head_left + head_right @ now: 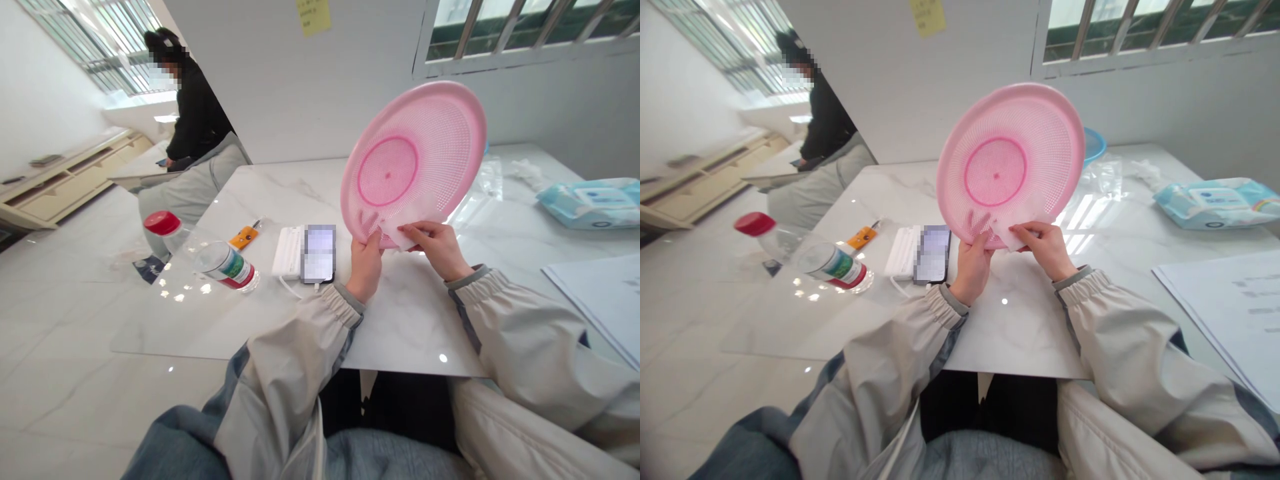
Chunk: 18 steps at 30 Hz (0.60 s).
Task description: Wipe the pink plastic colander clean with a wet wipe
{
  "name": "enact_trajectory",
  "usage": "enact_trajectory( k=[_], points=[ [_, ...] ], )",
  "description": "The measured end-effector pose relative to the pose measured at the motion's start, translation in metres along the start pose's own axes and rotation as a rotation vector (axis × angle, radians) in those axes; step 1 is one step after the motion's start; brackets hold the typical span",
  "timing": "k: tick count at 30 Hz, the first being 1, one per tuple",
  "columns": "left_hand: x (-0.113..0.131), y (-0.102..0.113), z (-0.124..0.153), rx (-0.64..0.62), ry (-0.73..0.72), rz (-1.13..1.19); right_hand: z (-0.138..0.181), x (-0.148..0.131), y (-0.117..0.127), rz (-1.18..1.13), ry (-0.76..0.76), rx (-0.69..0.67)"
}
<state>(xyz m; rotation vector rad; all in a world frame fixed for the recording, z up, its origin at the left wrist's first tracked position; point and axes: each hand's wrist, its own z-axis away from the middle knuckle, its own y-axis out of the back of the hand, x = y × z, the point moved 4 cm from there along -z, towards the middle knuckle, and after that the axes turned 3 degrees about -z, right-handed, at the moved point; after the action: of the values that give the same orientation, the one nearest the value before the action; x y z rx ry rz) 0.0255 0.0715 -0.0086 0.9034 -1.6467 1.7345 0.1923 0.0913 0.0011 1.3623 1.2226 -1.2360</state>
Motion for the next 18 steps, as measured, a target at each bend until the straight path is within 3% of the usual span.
enact_trajectory(
  k=[5,10,13,18],
  points=[
    [0.013,-0.003,0.002,-0.085,-0.118,-0.171,-0.002,-0.005,0.011,0.063,0.121,0.123],
    [0.038,0.008,-0.006,0.034,-0.373,-0.305,-0.004,-0.012,0.021,0.244,0.313,0.219],
    [0.040,0.014,-0.012,0.099,-0.327,-0.289,-0.004,-0.014,0.023,0.327,0.353,0.240],
    [0.025,0.007,-0.008,0.049,-0.112,-0.178,-0.005,-0.018,0.027,0.390,0.375,0.346]
  ],
)
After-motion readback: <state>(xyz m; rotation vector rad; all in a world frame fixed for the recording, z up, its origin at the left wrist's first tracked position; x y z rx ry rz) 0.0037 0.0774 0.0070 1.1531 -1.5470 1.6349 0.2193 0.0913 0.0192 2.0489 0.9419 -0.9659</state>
